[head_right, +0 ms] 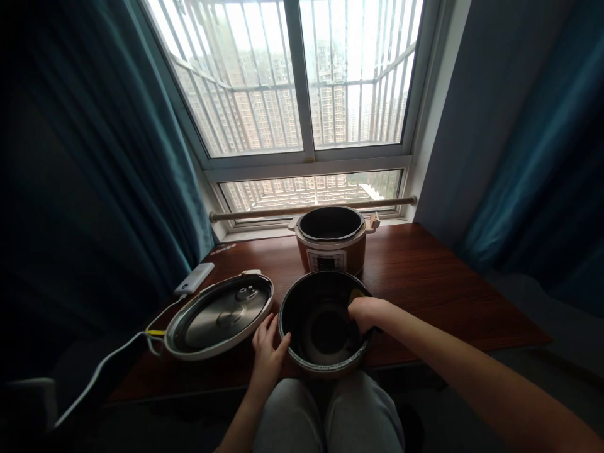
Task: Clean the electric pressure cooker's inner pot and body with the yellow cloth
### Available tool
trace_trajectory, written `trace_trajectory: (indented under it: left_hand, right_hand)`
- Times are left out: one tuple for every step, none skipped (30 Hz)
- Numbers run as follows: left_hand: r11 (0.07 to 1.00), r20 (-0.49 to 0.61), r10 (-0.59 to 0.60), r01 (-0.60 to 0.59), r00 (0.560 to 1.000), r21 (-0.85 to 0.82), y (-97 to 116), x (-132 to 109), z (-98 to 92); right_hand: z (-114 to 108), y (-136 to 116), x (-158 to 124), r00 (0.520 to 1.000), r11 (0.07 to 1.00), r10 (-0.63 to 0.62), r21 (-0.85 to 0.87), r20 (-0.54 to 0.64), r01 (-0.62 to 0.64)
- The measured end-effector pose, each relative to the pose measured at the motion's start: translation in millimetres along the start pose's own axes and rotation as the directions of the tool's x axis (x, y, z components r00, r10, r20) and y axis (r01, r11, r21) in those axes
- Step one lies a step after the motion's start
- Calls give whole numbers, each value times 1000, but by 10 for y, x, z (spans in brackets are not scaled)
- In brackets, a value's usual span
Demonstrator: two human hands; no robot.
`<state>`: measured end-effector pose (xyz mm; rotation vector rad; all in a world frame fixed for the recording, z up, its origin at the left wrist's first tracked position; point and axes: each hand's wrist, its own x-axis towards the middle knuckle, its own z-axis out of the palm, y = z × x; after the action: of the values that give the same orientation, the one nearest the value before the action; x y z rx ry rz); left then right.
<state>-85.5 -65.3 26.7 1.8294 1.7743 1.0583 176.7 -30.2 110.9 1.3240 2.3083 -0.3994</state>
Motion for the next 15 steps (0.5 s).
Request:
trace_trajectory:
  left_hand:
    - [1000,-1,8,-8,1000,-3,-9,2,4]
    - [1000,0,16,-16,1000,-7,-18,5,7]
    - [1000,1,22,-22,1000,-10,-28,8,8]
    - [1000,1,27,-27,1000,-13,-36,10,10]
    - [999,3,30,-30,1000,-14,-44,13,12]
    - [999,4,31,-31,1000,-14,-51,14,13]
    - [999,4,31,-31,1000,-12,-57,15,16]
    - [1000,4,29,-29,1000,-9,-61,16,19]
    - [1000,4,26,-26,1000,-5,-65,16,22]
    - [1000,4,24,-24,1000,-1,-67,16,25]
    - [1000,4,25,-25,1000,1,-68,17,28]
    - [1000,4,25,-25,1000,1,-68,17,30]
    - [1000,5,26,-26,1000,2,-68,18,30]
    - [1000,8,26,-26,1000,2,-66,18,30]
    - [1000,12,25,-25,1000,3,-63,18,28]
  right_hand:
    - [22,61,71,1000,997,-14,-73,-20,13]
    - [43,118,145,998,990,-34,-136,-47,28]
    - [61,171,222,995,982,-60,-182,-80,45]
    - [74,221,300,989,975,-89,-212,-117,63]
    - [81,267,377,980,969,-122,-232,-157,83]
    - [82,309,452,967,961,-161,-255,-197,108]
    - [75,347,525,950,951,-205,-279,-235,137]
    - [63,378,596,930,939,-251,-302,-267,166]
    - [44,403,664,909,925,-297,-324,-294,197]
    - [20,421,728,885,910,-343,-346,-315,229]
    - [-7,433,788,859,893,-388,-368,-333,260]
    - [-34,439,842,834,875,-428,-389,-349,287]
    - [-59,441,888,809,860,-462,-408,-364,307]
    - [-78,440,924,787,848,-486,-424,-380,319]
    - [-90,438,948,768,840,-502,-437,-398,322]
